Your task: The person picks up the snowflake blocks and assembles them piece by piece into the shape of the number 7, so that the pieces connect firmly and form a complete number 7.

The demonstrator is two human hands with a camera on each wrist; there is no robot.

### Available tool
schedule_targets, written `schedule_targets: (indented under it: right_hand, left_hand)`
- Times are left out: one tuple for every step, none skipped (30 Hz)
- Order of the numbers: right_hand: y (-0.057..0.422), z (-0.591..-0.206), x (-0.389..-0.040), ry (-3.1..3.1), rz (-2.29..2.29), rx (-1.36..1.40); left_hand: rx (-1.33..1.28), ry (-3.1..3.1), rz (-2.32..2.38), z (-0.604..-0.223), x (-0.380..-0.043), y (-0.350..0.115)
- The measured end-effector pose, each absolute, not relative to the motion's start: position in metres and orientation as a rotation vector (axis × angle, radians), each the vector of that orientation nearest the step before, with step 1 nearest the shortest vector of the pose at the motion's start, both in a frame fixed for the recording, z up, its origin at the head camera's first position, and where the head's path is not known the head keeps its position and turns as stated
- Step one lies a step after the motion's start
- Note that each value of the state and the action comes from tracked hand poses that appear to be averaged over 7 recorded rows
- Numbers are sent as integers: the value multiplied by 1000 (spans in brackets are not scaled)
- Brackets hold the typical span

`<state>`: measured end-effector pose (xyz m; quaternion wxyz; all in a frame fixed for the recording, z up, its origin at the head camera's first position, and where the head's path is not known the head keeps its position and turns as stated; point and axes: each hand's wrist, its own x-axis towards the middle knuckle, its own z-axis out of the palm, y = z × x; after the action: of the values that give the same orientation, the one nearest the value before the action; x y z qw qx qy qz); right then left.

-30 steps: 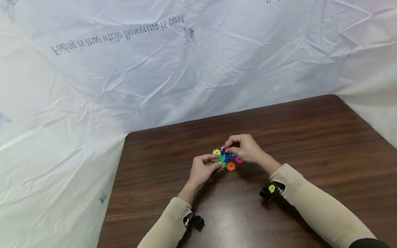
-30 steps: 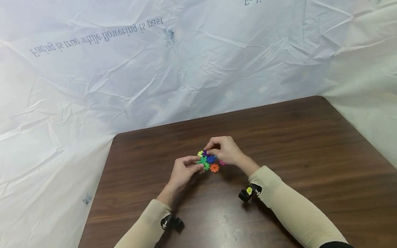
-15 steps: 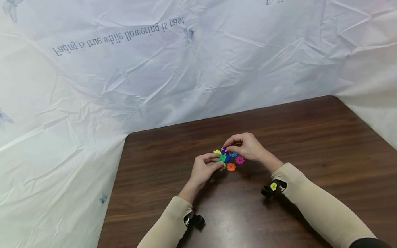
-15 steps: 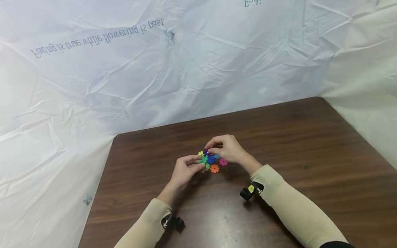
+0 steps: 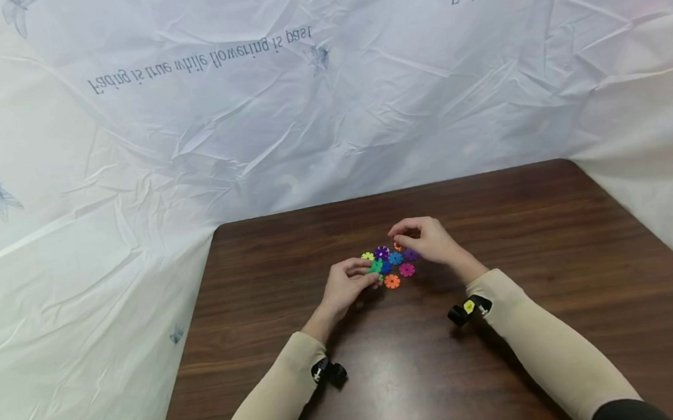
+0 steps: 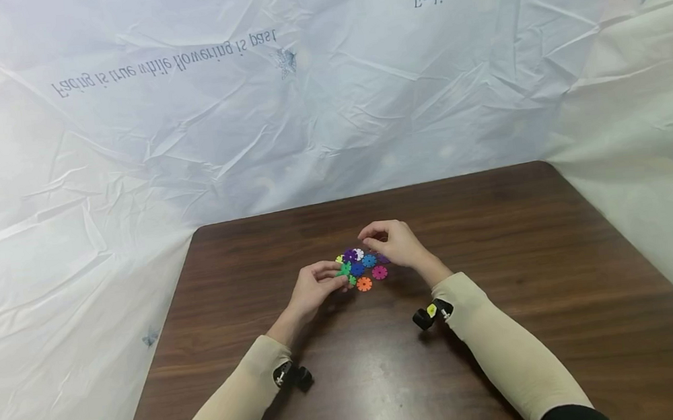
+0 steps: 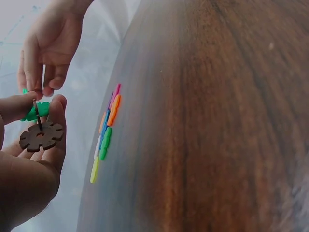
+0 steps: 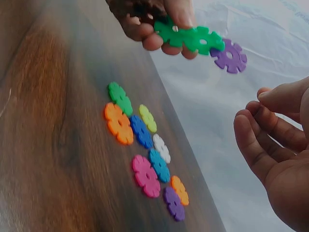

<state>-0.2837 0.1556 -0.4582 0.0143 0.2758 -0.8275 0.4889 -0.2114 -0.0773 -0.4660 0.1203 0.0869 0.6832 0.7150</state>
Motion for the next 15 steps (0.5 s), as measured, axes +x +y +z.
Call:
schedule_targets:
  right_hand:
    - [157,-459,-284,-2586,1504,852]
    - [158,-459,-285,-2594,1491,844]
    - [158,-459,-285,-2600,1470,841]
    - [159,-460,-285,-2608,1454,835]
    - [159,-461,-285,-2615,1436,829]
    - [160,-462,-285,-2621,1417,821]
    - [160,-463,-286,-2626,1398,813]
    - [160,-463,-286,-2627,1382,808]
    - [161,-464,-286,-2631,1360,801]
    - [161,-465,-287,-2637,1343,787]
    - [161,-466,-287,-2642,1326,775]
    - [161,-467,-287,-2648,1311,765]
    - [161,-467,-288,-2654,1298,752]
    - [161,-468,-288,-2661,1290,739]
    - [161,-468,-288,-2669,1279,724]
  left_hand:
    - [254,1997,2089,-466,-211,-78]
    - [254,1997,2088,-466,-212,-78]
    - [254,2000,2086,-465,-212,-78]
    - [253,2005,2083,-465,-212,-78]
    - [251,2011,2079,-465,-212,-78]
    - [249,2019,2075,-465,-212,-78]
    - [246,2029,2069,-464,-212,-78]
    - [244,2037,2065,-464,-212,-78]
    - [240,2047,2061,-464,-212,-78]
    - [236,2056,2061,-464,-212,-78]
    - [232,2060,2060,-463,-212,-78]
    - [227,2061,2060,-463,-212,-78]
    - [224,2062,2061,-462,-212,-78]
    - [221,2062,2062,-462,-211,-78]
    - [220,2061,2063,-461,-211,-78]
